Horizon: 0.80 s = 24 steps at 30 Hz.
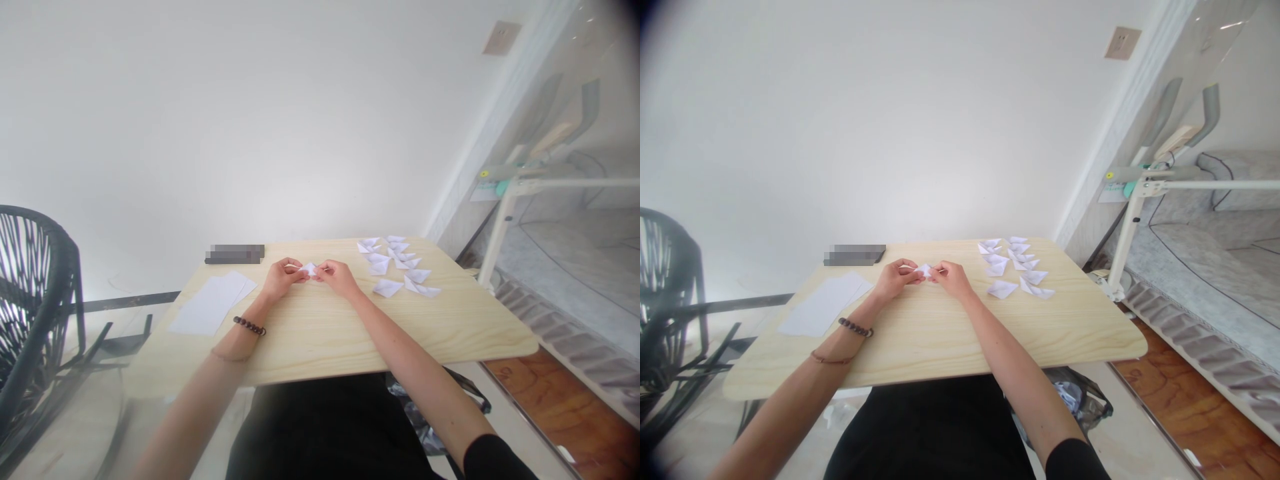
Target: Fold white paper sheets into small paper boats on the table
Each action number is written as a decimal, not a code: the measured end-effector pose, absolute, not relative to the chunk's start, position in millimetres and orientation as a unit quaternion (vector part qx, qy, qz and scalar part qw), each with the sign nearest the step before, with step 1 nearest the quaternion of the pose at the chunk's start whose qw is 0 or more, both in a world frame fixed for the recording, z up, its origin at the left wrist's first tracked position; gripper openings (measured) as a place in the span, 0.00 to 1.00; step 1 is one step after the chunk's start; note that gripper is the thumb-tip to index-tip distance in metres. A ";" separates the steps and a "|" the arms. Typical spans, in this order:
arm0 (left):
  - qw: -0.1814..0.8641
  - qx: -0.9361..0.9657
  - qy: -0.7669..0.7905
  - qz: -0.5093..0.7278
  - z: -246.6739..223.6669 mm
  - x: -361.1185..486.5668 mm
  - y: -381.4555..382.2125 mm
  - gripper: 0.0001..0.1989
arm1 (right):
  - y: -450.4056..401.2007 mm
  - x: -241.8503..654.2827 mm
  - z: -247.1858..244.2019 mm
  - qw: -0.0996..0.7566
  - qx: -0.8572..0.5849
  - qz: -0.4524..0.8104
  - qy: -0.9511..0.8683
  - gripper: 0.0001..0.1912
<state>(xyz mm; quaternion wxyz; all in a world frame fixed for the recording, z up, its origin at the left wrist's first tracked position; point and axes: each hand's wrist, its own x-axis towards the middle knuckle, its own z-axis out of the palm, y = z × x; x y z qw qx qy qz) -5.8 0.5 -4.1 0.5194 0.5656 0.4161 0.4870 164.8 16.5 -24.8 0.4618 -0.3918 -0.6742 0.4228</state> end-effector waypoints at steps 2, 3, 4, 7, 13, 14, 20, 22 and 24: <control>0.510 0.566 0.419 0.493 -3.6 -6.4 0.9 0.19 | 15.4 164.1 -23.5 0.470 -0.395 0.429 -0.662 0.16; 0.508 0.566 0.420 0.495 -3.4 -6.7 1.0 0.19 | 14.9 164.0 -22.9 0.474 -0.396 0.432 -0.657 0.16; 0.508 0.566 0.420 0.495 -3.3 -7.0 1.1 0.19 | 14.6 163.9 -22.3 0.476 -0.397 0.434 -0.654 0.17; 0.507 0.564 0.423 0.496 -3.2 -8.0 1.2 0.19 | 14.0 164.3 -21.2 0.467 -0.402 0.415 -0.670 0.20; 0.480 0.583 0.447 0.479 -2.6 -9.8 0.8 0.19 | 11.7 165.5 -19.2 0.408 -0.402 0.332 -0.750 0.15; 0.481 0.588 0.447 0.472 -2.4 -9.9 0.5 0.19 | 11.2 165.8 -18.7 0.401 -0.401 0.329 -0.755 0.14; 0.483 0.612 0.455 0.431 -3.4 -9.3 -1.1 0.18 | 10.3 168.0 -16.9 0.407 -0.406 0.293 -0.764 0.13; 0.475 0.628 0.452 0.418 -4.0 -9.3 -1.2 0.18 | 10.5 168.3 -17.2 0.410 -0.406 0.287 -0.765 0.13; 0.467 0.642 0.446 0.412 -4.3 -9.7 -1.1 0.17 | 10.8 168.4 -17.8 0.408 -0.405 0.290 -0.765 0.13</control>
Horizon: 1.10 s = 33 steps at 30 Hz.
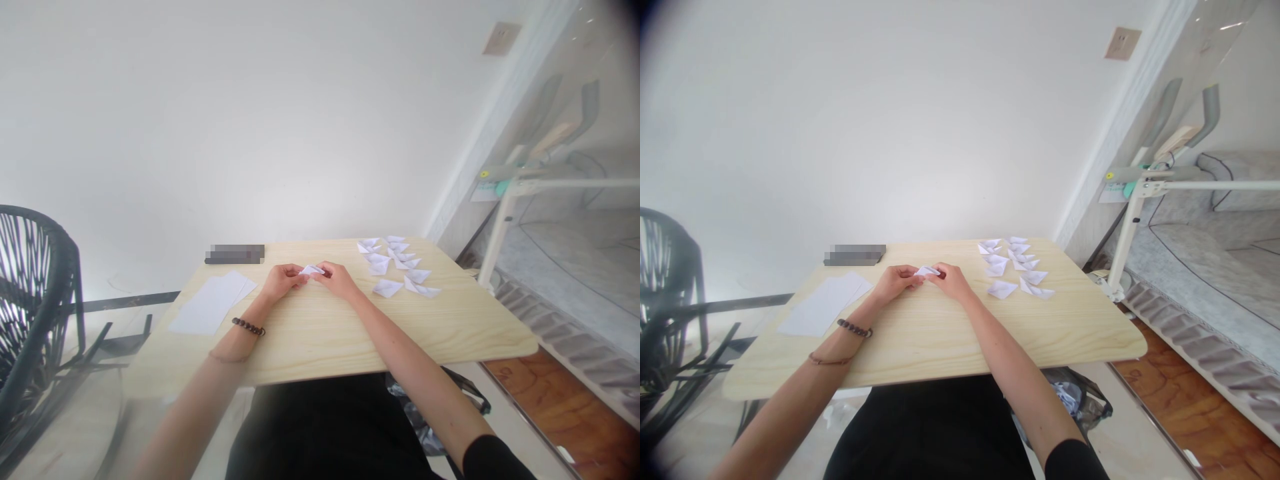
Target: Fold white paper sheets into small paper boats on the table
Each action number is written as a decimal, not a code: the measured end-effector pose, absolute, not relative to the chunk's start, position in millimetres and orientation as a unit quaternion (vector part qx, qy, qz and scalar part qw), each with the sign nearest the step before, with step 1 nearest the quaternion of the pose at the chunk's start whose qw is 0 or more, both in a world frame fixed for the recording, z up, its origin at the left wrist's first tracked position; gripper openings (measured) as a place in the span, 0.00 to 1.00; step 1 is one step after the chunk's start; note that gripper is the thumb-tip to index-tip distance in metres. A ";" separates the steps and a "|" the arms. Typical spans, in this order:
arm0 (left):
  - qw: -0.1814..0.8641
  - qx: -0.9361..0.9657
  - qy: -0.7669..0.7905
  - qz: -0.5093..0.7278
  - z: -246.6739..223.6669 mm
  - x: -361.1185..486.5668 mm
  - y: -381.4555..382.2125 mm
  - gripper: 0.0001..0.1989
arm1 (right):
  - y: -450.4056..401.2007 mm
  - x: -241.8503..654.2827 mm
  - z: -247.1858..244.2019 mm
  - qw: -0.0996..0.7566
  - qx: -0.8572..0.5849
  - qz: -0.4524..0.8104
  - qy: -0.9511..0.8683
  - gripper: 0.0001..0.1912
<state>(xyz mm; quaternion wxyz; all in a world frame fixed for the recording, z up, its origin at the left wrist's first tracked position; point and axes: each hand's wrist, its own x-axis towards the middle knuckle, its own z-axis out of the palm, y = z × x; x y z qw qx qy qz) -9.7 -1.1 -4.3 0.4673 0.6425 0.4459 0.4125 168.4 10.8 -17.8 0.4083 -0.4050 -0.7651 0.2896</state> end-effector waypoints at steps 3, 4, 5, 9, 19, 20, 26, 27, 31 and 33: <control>0.462 0.651 0.438 0.413 -4.7 -10.3 -0.7 0.16 | 11.3 168.3 -18.8 0.410 -0.402 0.292 -0.765 0.13; 0.461 0.652 0.438 0.413 -4.9 -10.4 -0.5 0.16 | 11.5 168.2 -19.1 0.412 -0.400 0.293 -0.764 0.13; 0.461 0.651 0.440 0.412 -5.1 -10.4 -0.2 0.16 | 11.8 168.2 -19.4 0.413 -0.398 0.294 -0.765 0.12; 0.457 0.646 0.455 0.409 -5.9 -10.4 1.1 0.15 | 13.5 168.4 -21.0 0.411 -0.391 0.297 -0.768 0.12; 0.489 0.633 0.453 0.394 -6.8 -12.3 2.5 0.17 | 16.0 171.1 -22.3 0.384 -0.374 0.325 -0.779 0.11; 0.493 0.630 0.451 0.395 -6.8 -12.3 2.5 0.18 | 16.1 171.4 -21.9 0.381 -0.371 0.330 -0.780 0.11; 0.508 0.609 0.444 0.418 -4.7 -11.0 -0.3 0.21 | 18.5 171.3 -23.2 0.390 -0.355 0.381 -0.760 0.14; 0.504 0.612 0.442 0.420 -4.0 -10.5 -1.3 0.22 | 18.9 171.1 -23.6 0.394 -0.354 0.396 -0.750 0.15; 0.438 0.661 0.431 0.431 -1.4 -7.2 -5.5 0.23 | 19.5 170.9 -22.9 0.409 -0.358 0.438 -0.716 0.21; 0.372 0.702 0.425 0.433 -1.0 -5.6 -6.6 0.20 | 19.5 171.3 -22.0 0.417 -0.359 0.446 -0.706 0.21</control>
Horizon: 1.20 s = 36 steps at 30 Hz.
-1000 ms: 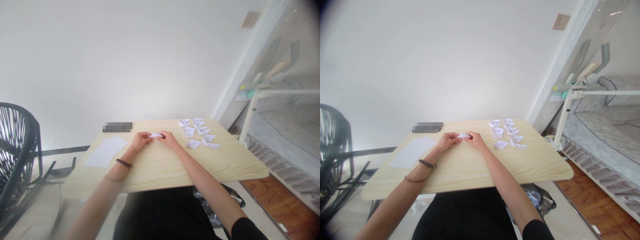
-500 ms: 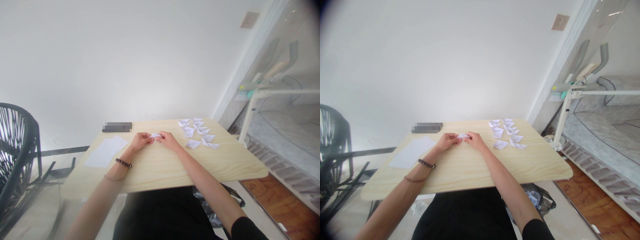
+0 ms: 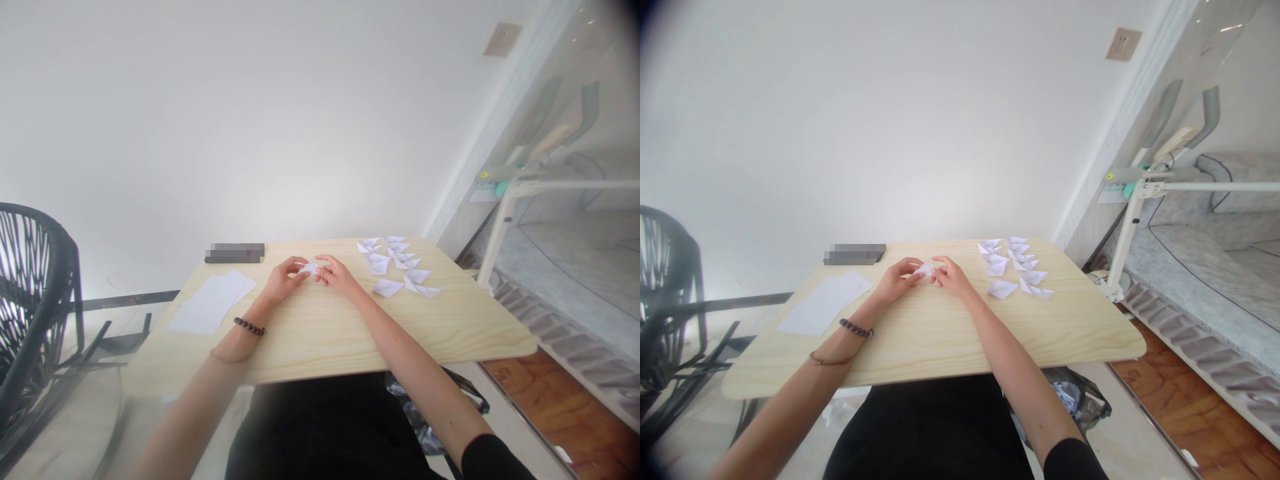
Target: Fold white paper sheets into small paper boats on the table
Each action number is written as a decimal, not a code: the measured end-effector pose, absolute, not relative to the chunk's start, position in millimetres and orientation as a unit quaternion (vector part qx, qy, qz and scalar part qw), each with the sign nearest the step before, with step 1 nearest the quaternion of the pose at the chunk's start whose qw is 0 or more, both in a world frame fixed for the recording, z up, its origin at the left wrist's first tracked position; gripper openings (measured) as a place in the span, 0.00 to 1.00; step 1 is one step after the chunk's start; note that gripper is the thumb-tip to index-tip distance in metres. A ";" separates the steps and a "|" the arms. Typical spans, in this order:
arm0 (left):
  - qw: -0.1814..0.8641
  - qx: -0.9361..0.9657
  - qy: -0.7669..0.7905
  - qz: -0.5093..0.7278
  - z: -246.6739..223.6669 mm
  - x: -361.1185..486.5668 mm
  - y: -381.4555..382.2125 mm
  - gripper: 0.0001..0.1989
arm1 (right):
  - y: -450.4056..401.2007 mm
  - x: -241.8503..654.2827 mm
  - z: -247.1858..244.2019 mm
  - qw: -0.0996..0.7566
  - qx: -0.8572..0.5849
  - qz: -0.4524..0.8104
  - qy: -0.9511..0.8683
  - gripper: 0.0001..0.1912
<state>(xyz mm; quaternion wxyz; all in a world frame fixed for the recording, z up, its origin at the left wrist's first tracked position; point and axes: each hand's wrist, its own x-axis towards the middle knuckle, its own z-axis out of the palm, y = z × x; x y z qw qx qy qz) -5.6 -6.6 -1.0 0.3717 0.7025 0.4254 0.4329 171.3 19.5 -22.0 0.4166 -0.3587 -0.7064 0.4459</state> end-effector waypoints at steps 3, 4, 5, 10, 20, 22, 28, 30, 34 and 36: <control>0.293 0.751 0.416 0.421 -1.8 -5.1 -6.1 0.15 | 20.1 171.8 -22.2 0.420 -0.362 0.451 -0.699 0.19; 0.280 0.759 0.413 0.418 -2.3 -5.5 -5.4 0.14 | 20.5 171.8 -22.8 0.419 -0.364 0.452 -0.698 0.18; 0.272 0.764 0.411 0.417 -2.9 -6.1 -4.7 0.13 | 20.9 171.7 -23.4 0.417 -0.366 0.453 -0.698 0.17; 0.219 0.778 0.419 0.414 -4.1 -8.6 -1.7 0.13 | 20.1 169.7 -23.8 0.422 -0.370 0.430 -0.707 0.13; 0.143 0.770 0.443 0.436 -5.7 -9.6 -0.3 0.13 | 11.0 166.7 -15.2 0.461 -0.366 0.240 -0.772 0.11; 0.144 0.773 0.443 0.431 -5.2 -9.2 -0.6 0.13 | 10.6 166.3 -15.0 0.461 -0.359 0.222 -0.781 0.09; 0.168 0.781 0.430 0.422 1.1 -7.4 -5.6 0.14 | 6.5 166.2 -11.3 0.430 -0.362 0.183 -0.806 0.07; 0.171 0.781 0.436 0.413 2.7 -7.3 -7.0 0.13 | 4.8 166.5 -9.2 0.412 -0.367 0.175 -0.815 0.08; 0.158 0.783 0.456 0.393 3.2 -7.6 -6.9 0.12 | 2.2 165.8 -5.9 0.392 -0.374 0.158 -0.825 0.09; 0.157 0.785 0.456 0.389 2.3 -7.7 -6.0 0.12 | 1.5 165.0 -5.2 0.388 -0.375 0.148 -0.829 0.09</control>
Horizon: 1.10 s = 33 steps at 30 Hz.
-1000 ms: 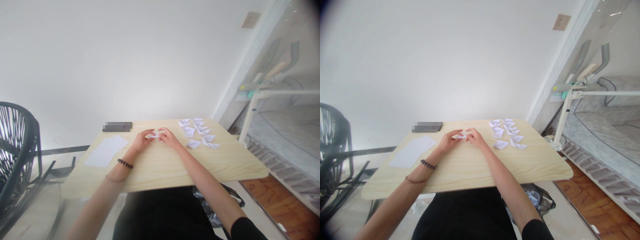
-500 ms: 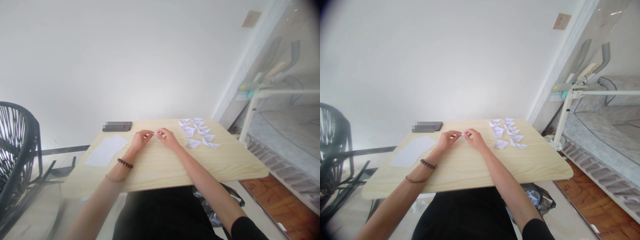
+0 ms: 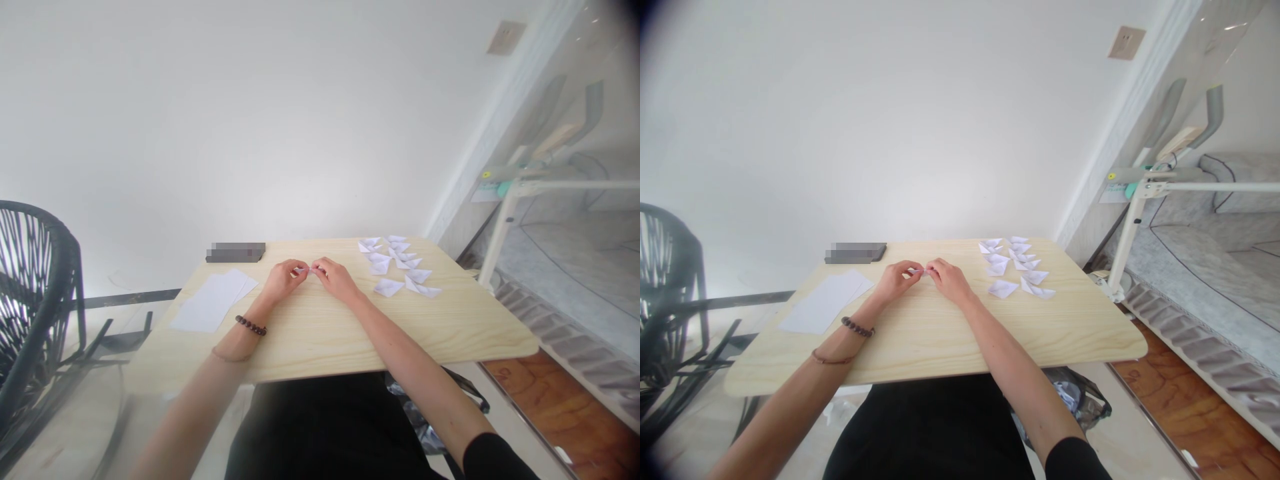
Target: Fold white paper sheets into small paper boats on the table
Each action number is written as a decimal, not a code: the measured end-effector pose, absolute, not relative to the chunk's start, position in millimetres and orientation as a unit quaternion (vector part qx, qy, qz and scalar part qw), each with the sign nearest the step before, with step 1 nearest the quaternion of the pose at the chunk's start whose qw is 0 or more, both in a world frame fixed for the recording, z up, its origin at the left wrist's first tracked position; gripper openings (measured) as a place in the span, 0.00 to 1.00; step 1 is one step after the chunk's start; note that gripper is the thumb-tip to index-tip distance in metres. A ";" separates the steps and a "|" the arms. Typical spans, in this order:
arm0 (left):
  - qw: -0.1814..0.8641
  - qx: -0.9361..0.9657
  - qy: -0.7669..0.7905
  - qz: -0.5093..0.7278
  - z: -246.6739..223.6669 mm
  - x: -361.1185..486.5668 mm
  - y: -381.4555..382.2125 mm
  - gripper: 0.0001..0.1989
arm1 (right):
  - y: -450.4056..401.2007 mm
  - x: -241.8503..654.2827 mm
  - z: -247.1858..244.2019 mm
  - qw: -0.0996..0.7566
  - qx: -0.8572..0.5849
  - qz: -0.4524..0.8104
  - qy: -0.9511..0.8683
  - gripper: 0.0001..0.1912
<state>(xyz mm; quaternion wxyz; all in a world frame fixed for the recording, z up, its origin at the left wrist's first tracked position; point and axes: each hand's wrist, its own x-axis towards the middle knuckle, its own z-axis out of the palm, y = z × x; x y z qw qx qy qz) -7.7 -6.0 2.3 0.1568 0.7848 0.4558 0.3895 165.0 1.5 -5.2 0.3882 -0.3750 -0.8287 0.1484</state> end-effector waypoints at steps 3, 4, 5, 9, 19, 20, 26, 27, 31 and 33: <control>0.173 0.784 0.448 0.395 0.5 -7.7 -4.8 0.12 | 1.2 164.2 -5.4 0.385 -0.372 0.135 -0.834 0.09; 0.181 0.782 0.445 0.397 -0.2 -7.6 -4.6 0.12 | 1.2 164.2 -5.7 0.385 -0.370 0.133 -0.835 0.09; 0.189 0.780 0.444 0.399 -0.7 -7.5 -4.5 0.12 | 1.3 164.2 -6.0 0.386 -0.369 0.131 -0.835 0.09; 0.215 0.773 0.439 0.405 -1.3 -6.7 -5.3 0.13 | 1.4 164.6 -7.2 0.385 -0.366 0.132 -0.837 0.08; 0.208 0.764 0.457 0.406 -1.1 -6.2 -5.3 0.11 | 4.2 163.1 -11.6 0.415 -0.380 0.191 -0.804 0.09; 0.208 0.763 0.457 0.407 -0.9 -5.9 -5.4 0.11 | 4.5 163.4 -11.7 0.417 -0.383 0.199 -0.800 0.09; 0.219 0.766 0.448 0.407 -0.8 -5.4 -6.0 0.11 | 4.7 165.8 -10.3 0.413 -0.384 0.215 -0.797 0.10; 0.218 0.767 0.447 0.405 -0.8 -5.5 -6.1 0.12 | 4.7 166.0 -10.0 0.412 -0.384 0.213 -0.798 0.10; 0.213 0.774 0.447 0.395 0.0 -6.3 -6.8 0.12 | 4.9 165.7 -10.0 0.406 -0.377 0.203 -0.807 0.10; 0.214 0.772 0.448 0.398 0.6 -6.2 -7.1 0.11 | 5.4 164.8 -10.8 0.408 -0.382 0.206 -0.803 0.10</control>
